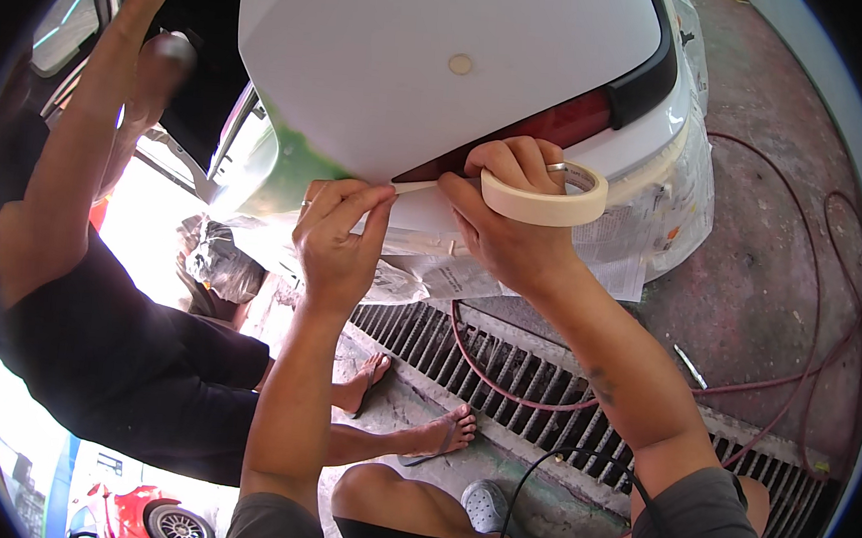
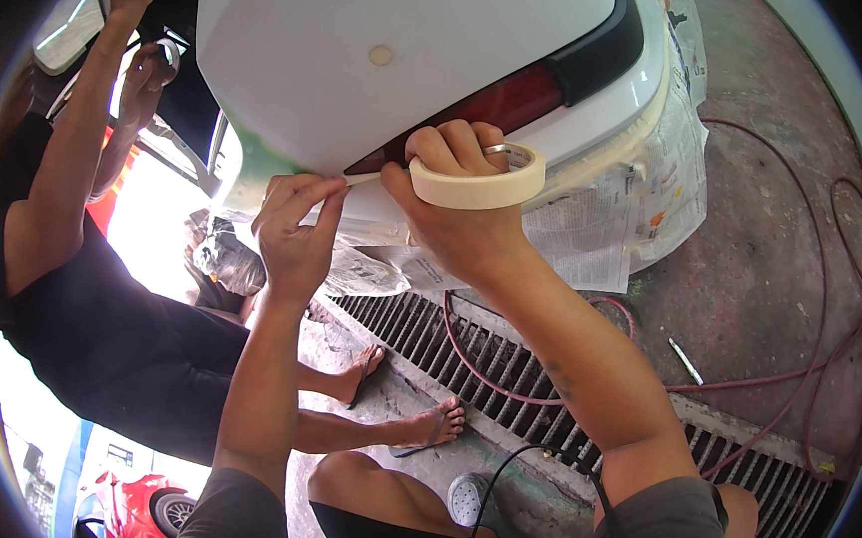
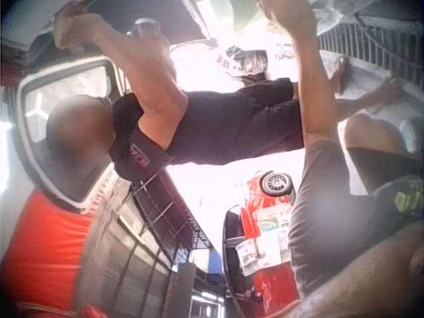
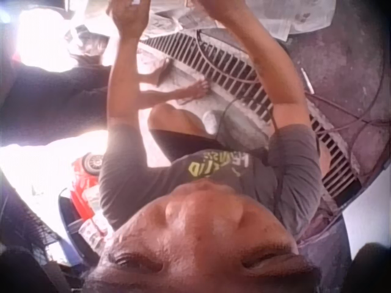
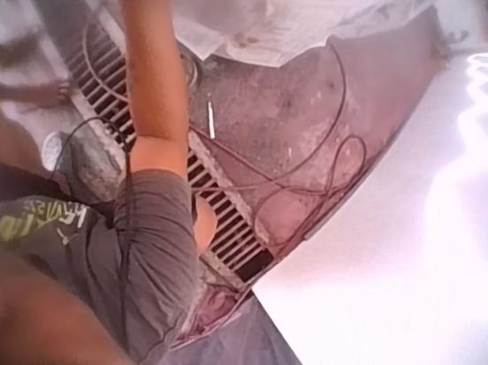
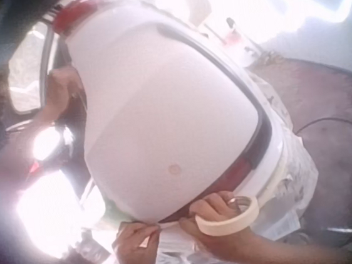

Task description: The person applies masking tape to the rear bumper of a white car to protect the surface. They use a utility knife to cut the tape and smooth it down along the edges of the bumper and taillight area.

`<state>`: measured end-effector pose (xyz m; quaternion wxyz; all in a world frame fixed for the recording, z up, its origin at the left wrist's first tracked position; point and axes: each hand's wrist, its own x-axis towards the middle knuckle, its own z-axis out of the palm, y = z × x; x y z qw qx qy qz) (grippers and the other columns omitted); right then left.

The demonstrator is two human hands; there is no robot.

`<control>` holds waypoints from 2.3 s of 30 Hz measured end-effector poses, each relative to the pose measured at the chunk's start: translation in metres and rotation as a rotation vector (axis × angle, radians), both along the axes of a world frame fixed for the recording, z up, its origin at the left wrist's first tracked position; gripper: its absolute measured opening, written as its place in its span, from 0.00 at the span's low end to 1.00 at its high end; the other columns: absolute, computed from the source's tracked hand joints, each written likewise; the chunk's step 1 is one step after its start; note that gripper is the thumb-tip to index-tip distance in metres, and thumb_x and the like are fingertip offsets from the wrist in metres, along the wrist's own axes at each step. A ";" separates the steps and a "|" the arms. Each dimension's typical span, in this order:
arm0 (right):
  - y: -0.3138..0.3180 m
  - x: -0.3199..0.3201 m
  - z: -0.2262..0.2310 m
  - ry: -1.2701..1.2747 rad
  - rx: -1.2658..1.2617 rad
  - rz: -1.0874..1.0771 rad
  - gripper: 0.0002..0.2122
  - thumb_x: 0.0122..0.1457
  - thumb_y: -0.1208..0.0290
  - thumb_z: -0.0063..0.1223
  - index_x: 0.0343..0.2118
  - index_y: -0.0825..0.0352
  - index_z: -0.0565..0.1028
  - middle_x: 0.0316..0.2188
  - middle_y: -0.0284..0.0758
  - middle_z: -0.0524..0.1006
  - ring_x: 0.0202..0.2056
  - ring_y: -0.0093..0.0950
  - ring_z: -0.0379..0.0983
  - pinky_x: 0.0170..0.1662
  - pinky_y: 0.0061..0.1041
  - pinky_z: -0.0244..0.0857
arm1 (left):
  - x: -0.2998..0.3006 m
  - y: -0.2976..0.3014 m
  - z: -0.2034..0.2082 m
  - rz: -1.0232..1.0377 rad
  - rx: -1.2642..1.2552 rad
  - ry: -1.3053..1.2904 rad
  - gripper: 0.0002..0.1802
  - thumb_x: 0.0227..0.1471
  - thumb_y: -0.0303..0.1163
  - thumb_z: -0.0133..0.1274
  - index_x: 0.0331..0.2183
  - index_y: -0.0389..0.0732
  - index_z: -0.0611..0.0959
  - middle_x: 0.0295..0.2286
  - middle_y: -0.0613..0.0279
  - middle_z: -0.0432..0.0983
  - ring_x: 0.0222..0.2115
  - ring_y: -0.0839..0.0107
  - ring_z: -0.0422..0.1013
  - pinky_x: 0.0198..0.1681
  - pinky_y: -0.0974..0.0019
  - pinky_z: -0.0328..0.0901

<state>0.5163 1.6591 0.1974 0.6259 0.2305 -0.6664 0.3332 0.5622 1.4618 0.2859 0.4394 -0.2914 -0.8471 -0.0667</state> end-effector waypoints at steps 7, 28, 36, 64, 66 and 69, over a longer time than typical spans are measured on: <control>0.000 0.002 0.002 -0.019 0.006 0.002 0.07 0.44 0.68 0.63 0.27 0.58 0.79 0.35 0.31 0.72 0.41 0.34 0.72 0.45 0.41 0.67 | 0.000 -0.002 0.002 0.010 0.010 -0.009 0.09 0.49 0.18 0.70 0.35 0.38 0.92 0.33 0.59 0.85 0.36 0.65 0.78 0.43 0.65 0.72; 0.001 0.005 0.001 -0.053 -0.007 0.062 0.08 0.43 0.66 0.69 0.25 0.58 0.80 0.36 0.32 0.72 0.42 0.35 0.72 0.48 0.42 0.66 | 0.000 0.002 -0.003 0.028 0.059 0.006 0.10 0.49 0.19 0.71 0.37 0.39 0.93 0.34 0.60 0.86 0.36 0.67 0.78 0.42 0.66 0.72; -0.005 -0.002 0.000 0.012 -0.060 0.020 0.08 0.44 0.65 0.70 0.25 0.55 0.80 0.34 0.28 0.71 0.40 0.33 0.72 0.46 0.40 0.66 | -0.003 0.003 -0.008 0.029 0.070 0.075 0.11 0.47 0.22 0.75 0.36 0.39 0.93 0.33 0.59 0.86 0.36 0.67 0.79 0.41 0.66 0.72; -0.017 -0.013 0.000 0.109 -0.152 -0.039 0.12 0.43 0.64 0.71 0.22 0.55 0.74 0.32 0.26 0.70 0.36 0.32 0.70 0.38 0.39 0.62 | 0.001 0.014 -0.013 0.148 0.285 0.041 0.10 0.50 0.25 0.75 0.36 0.37 0.90 0.30 0.62 0.84 0.32 0.72 0.78 0.40 0.67 0.71; -0.016 -0.014 0.000 0.124 -0.152 -0.004 0.12 0.44 0.64 0.71 0.23 0.55 0.74 0.32 0.26 0.70 0.36 0.33 0.70 0.39 0.40 0.62 | 0.005 0.006 -0.018 0.180 0.324 0.045 0.12 0.51 0.26 0.74 0.38 0.38 0.90 0.29 0.63 0.82 0.31 0.71 0.76 0.40 0.66 0.70; -0.003 -0.011 -0.005 0.136 -0.162 0.002 0.10 0.46 0.65 0.72 0.26 0.53 0.78 0.33 0.25 0.72 0.37 0.32 0.70 0.40 0.40 0.60 | 0.020 0.003 -0.037 0.161 0.158 0.044 0.13 0.49 0.25 0.72 0.39 0.41 0.90 0.26 0.62 0.80 0.29 0.65 0.76 0.37 0.61 0.69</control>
